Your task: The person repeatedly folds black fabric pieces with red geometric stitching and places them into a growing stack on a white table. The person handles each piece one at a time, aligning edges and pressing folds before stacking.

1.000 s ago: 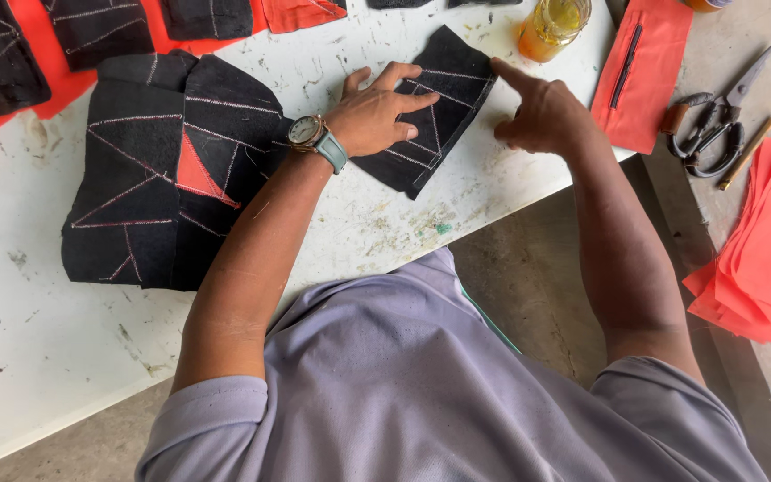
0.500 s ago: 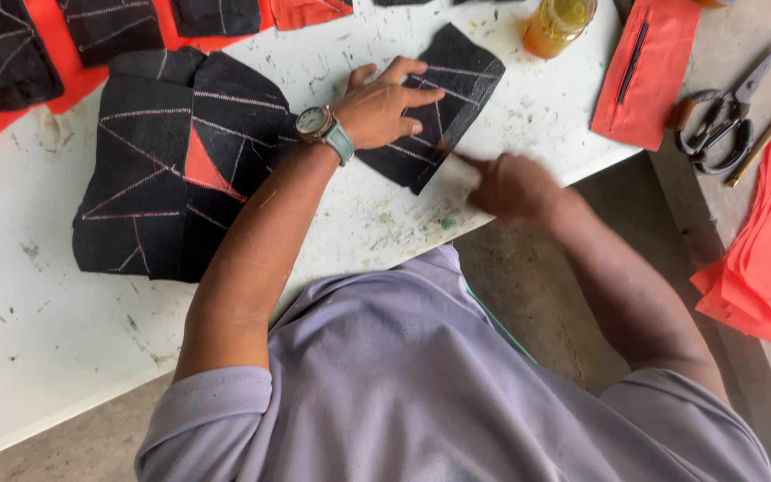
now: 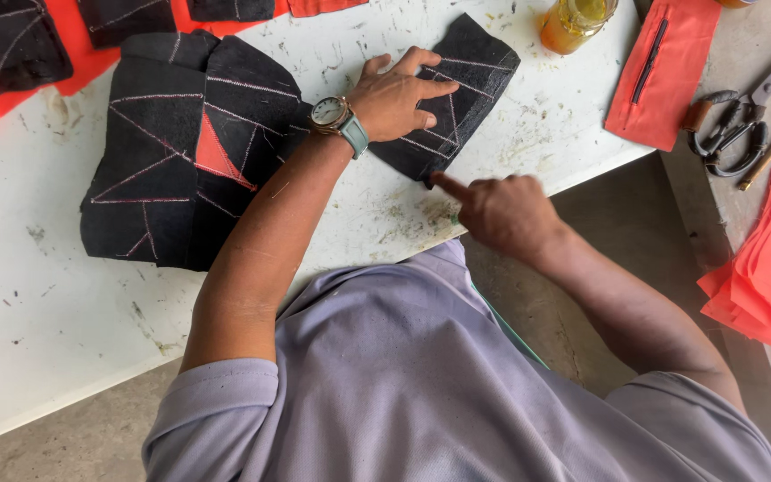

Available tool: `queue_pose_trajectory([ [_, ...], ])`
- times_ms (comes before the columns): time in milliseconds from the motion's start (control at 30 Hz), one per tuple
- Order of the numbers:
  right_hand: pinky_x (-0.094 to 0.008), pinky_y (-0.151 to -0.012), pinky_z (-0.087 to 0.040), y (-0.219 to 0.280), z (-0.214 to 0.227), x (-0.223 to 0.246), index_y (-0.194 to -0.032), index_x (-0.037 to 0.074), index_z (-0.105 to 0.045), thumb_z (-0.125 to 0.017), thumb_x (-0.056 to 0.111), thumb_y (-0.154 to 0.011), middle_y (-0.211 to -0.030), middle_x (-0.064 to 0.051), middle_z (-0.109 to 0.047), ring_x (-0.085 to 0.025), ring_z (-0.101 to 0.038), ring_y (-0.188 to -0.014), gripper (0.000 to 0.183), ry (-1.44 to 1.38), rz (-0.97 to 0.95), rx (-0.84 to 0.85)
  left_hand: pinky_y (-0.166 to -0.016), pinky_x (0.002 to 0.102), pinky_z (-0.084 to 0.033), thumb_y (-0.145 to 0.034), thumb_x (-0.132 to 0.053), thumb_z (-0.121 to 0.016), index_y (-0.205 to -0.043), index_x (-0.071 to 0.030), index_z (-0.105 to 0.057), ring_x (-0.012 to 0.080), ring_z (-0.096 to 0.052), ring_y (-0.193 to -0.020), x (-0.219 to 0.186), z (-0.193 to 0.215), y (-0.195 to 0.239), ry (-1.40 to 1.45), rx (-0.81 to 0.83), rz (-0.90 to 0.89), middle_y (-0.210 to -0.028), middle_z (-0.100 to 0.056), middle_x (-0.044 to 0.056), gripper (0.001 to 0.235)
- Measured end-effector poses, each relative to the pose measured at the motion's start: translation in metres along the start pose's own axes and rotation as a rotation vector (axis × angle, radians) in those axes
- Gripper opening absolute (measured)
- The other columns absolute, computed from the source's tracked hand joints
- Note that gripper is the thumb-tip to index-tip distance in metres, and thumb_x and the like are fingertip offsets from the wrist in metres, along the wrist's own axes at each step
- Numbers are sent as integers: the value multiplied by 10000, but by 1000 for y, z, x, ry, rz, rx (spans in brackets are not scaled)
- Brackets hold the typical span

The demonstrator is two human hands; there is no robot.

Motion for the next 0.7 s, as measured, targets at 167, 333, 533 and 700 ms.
queue_pose_trajectory([
  [167, -355, -410, -506, 12, 24, 6, -1466, 288, -578, -582, 140, -892, -837, -58, -668, -199, -613, -546, 593, -39, -1, -228, -1200, 586, -150, -904, -343, -730, -1426, -348, -595, 203, -473, -1367, -2, 9, 2, -23, -36, -5, -1576, -363, 36, 539],
  [333, -380, -856, -558, 30, 64, -62, -1269, 135, -711, -764, 195, -906, -1188, -106, -690, -299, -668, -1030, 371, -305, -95, -605, -1117, 515, -313, -878, -376, -756, -1407, -291, -610, 235, -575, -1218, -12, 18, 11, -40, -94, 103, -1501, -447, 62, 556],
  [533, -528, -1110, -407, -8, 42, -239, -1197, 233, -791, -872, 261, -762, -1326, -59, -615, -327, -486, -1326, 444, 57, -338, -568, -1016, 512, -392, -916, -301, -730, -1264, -262, -708, 198, -701, -968, -39, 27, 25, -226, -111, -86, -1366, -554, 104, 351],
  [700, -609, -1075, -285, -58, 23, -263, -1208, 304, -794, -900, 350, -610, -1426, -73, -543, -369, -334, -1390, 609, -116, -343, -361, -912, 468, -418, -833, -305, -770, -1361, -245, -649, 260, -684, -911, -35, 24, 38, -170, -39, 22, -1350, -546, 99, 545],
])
Point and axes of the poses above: each hand's wrist, its own y-axis away from the middle knuckle, its own z-axis out of the back of the hand, x = y × z, the point moved 7 cm from there along -y, towards the middle knuckle
